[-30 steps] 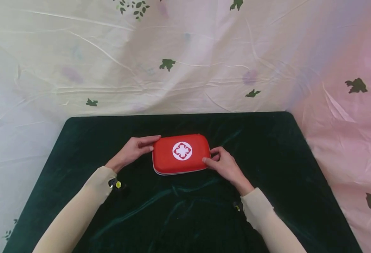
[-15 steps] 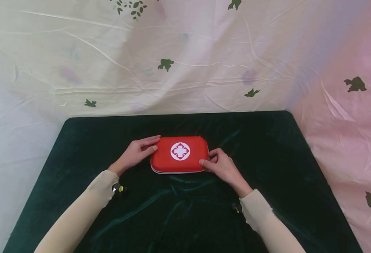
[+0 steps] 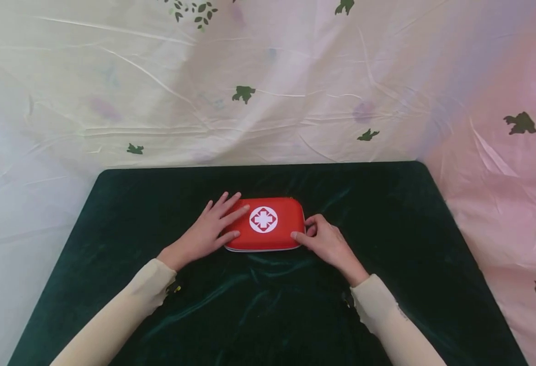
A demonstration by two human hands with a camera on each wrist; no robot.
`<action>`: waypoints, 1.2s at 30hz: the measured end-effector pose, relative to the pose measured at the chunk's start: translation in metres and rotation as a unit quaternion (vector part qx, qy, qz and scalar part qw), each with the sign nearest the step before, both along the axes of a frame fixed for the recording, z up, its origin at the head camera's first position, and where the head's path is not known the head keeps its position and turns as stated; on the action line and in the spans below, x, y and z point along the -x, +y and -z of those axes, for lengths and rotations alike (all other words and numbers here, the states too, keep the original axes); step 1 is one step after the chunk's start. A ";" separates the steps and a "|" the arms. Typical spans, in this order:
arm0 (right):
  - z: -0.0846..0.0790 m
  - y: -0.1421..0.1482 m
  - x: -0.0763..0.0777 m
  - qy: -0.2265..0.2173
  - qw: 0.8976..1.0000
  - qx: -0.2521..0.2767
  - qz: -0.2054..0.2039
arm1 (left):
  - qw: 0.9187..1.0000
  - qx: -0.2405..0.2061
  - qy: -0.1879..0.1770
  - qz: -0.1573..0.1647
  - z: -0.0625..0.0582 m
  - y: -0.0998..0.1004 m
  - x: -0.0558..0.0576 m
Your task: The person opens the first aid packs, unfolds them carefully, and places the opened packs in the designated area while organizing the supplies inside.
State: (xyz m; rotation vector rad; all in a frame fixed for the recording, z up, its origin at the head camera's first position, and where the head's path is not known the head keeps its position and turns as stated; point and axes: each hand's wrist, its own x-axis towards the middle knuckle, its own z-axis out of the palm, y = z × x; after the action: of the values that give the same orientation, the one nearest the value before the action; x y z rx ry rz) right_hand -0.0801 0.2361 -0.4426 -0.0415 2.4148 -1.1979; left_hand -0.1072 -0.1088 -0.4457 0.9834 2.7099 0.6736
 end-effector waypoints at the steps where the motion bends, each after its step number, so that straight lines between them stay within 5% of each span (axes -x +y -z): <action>1: 0.000 0.000 0.000 0.005 1.000 -0.004 -0.002 | 1.000 0.007 0.014 0.015 -0.001 0.001 -0.001; 6: 0.000 0.000 0.000 0.024 1.000 -0.019 -0.006 | 0.996 0.043 0.054 0.056 -0.006 0.008 -0.006; 13: -0.003 -0.001 0.001 0.040 0.999 -0.034 -0.015 | 0.991 0.084 0.048 0.088 -0.005 0.010 -0.011; 17: -0.008 0.001 0.007 0.063 0.997 -0.045 -0.023 | 0.994 0.060 0.034 0.085 -0.002 0.010 -0.012; 24: -0.013 0.004 0.035 0.109 0.993 -0.029 -0.033 | 0.998 0.031 0.009 0.060 0.001 0.014 -0.014; 30: -0.009 0.001 0.065 0.129 0.987 0.013 -0.095 | 0.998 0.048 0.009 0.049 0.000 0.017 -0.017; 36: -0.005 -0.005 0.094 0.069 0.981 0.060 -0.172 | 0.998 0.040 0.014 0.043 0.000 0.019 -0.016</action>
State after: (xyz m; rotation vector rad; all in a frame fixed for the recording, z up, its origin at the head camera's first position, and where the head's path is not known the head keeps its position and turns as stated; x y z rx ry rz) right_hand -0.1745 0.2312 -0.4376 -0.5744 2.3205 -1.2066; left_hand -0.0912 -0.0898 -0.4460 1.0910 2.6776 0.5351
